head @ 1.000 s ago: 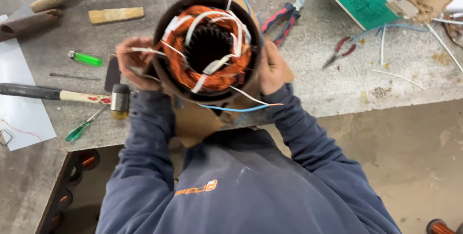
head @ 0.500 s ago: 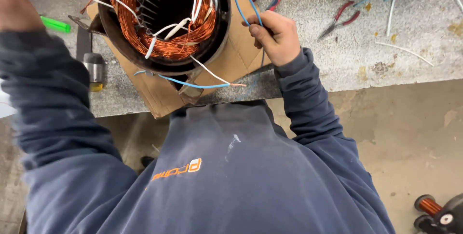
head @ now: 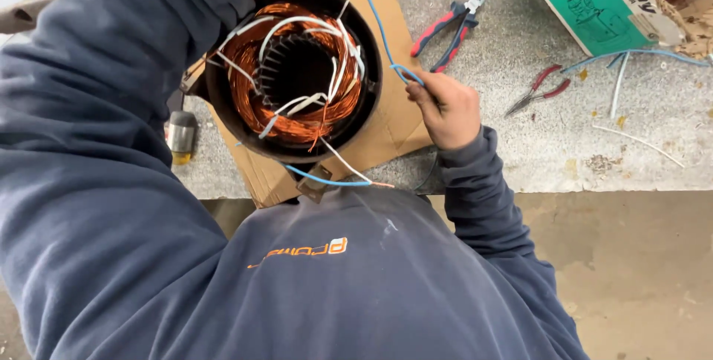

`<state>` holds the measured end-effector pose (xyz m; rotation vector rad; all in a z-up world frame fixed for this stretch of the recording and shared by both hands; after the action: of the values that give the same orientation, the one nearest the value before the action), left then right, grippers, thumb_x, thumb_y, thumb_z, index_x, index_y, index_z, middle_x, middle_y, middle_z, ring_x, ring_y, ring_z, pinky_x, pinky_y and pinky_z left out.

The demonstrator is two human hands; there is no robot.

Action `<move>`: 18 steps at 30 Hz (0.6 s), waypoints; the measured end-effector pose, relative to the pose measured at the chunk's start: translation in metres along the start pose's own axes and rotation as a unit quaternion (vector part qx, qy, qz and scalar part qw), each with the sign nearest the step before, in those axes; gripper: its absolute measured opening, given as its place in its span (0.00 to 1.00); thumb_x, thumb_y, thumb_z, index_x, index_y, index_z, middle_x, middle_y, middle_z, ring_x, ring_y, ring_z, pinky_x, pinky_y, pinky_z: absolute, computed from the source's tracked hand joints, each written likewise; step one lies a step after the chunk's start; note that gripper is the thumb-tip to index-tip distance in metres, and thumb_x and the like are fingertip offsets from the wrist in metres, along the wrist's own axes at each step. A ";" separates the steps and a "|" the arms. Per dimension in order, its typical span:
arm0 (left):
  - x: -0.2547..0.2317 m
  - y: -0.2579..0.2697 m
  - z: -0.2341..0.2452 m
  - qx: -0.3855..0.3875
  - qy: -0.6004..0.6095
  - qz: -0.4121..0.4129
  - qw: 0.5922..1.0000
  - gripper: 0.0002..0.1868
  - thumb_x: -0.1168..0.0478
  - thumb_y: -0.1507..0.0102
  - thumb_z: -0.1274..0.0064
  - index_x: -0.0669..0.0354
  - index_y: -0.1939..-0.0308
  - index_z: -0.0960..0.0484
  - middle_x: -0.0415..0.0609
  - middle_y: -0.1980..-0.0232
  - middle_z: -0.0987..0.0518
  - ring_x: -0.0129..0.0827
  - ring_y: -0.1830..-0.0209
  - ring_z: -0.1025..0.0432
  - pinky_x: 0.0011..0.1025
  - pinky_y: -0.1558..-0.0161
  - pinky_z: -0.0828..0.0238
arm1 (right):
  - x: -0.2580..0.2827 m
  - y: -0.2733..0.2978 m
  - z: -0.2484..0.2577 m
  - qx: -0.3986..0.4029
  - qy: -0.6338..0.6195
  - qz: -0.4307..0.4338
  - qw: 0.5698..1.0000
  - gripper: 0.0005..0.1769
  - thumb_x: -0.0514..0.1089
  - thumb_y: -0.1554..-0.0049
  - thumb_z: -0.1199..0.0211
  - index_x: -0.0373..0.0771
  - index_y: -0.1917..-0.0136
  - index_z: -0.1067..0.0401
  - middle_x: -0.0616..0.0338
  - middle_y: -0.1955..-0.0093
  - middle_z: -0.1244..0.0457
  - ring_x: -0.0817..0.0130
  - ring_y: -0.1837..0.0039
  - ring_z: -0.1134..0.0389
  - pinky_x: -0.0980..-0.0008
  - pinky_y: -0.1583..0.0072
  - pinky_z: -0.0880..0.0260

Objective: The person strips the insulation from copper and blue wires using wire strippers and twists the exposed strands together by hand. They connect the wires to a copper-wound motor stator placed on a cardboard box, using pliers to secure the connections.

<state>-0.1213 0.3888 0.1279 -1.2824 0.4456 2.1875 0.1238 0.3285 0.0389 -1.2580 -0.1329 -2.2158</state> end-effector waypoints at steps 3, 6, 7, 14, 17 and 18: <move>-0.015 0.004 0.003 -0.030 0.009 -0.010 0.999 0.07 0.61 0.25 0.48 0.63 0.51 0.21 0.45 0.61 0.22 0.28 0.61 0.27 0.29 0.56 0.25 | 0.014 -0.008 0.013 -0.040 -0.011 0.033 0.999 0.11 0.40 0.32 0.37 0.35 0.38 0.24 0.51 0.52 0.29 0.61 0.53 0.24 0.68 0.50 0.27; -0.023 0.016 0.005 -0.072 -0.056 0.001 0.996 0.08 0.61 0.26 0.48 0.64 0.50 0.20 0.45 0.60 0.21 0.28 0.63 0.26 0.28 0.57 0.25 | 0.029 -0.026 0.021 -0.068 -0.022 0.023 0.997 0.11 0.41 0.31 0.37 0.38 0.36 0.24 0.53 0.56 0.29 0.64 0.54 0.23 0.68 0.50 0.26; -0.023 0.018 0.005 -0.084 -0.072 -0.002 0.994 0.09 0.61 0.25 0.49 0.64 0.49 0.19 0.45 0.60 0.21 0.27 0.62 0.25 0.27 0.57 0.25 | 0.033 -0.035 0.020 -0.070 0.014 0.011 0.997 0.12 0.42 0.33 0.36 0.38 0.37 0.23 0.51 0.60 0.31 0.62 0.58 0.26 0.67 0.53 0.29; 0.032 0.019 0.002 -0.087 -0.141 0.074 0.983 0.13 0.58 0.23 0.49 0.64 0.54 0.16 0.46 0.69 0.21 0.28 0.74 0.28 0.29 0.71 0.28 | 0.058 -0.084 -0.010 -0.099 0.071 0.111 0.986 0.18 0.46 0.29 0.39 0.40 0.29 0.27 0.47 0.56 0.31 0.58 0.58 0.29 0.65 0.53 0.29; 0.046 0.016 0.001 -0.088 -0.114 0.043 0.989 0.12 0.59 0.23 0.48 0.64 0.54 0.16 0.48 0.68 0.22 0.29 0.73 0.28 0.30 0.69 0.28 | 0.052 -0.087 -0.016 -0.100 0.063 0.130 0.984 0.16 0.47 0.27 0.41 0.42 0.30 0.27 0.49 0.55 0.32 0.58 0.57 0.29 0.64 0.52 0.30; 0.047 0.019 0.001 -0.091 -0.080 0.034 0.992 0.12 0.59 0.23 0.48 0.64 0.54 0.16 0.48 0.68 0.22 0.29 0.73 0.28 0.30 0.69 0.28 | 0.049 -0.087 -0.018 -0.098 0.059 0.133 0.984 0.15 0.48 0.27 0.41 0.42 0.31 0.26 0.50 0.55 0.32 0.58 0.57 0.29 0.64 0.52 0.30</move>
<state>-0.1519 0.3888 0.0875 -1.1863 0.2355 2.4130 0.0451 0.3730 0.0858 -1.1651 0.2911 -2.1002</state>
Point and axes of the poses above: each hand's wrist, its own y-axis away from the middle knuckle, its own z-axis out of the back of the hand, x = y × z, the point moved 7 cm from there along -y, towards the middle knuckle
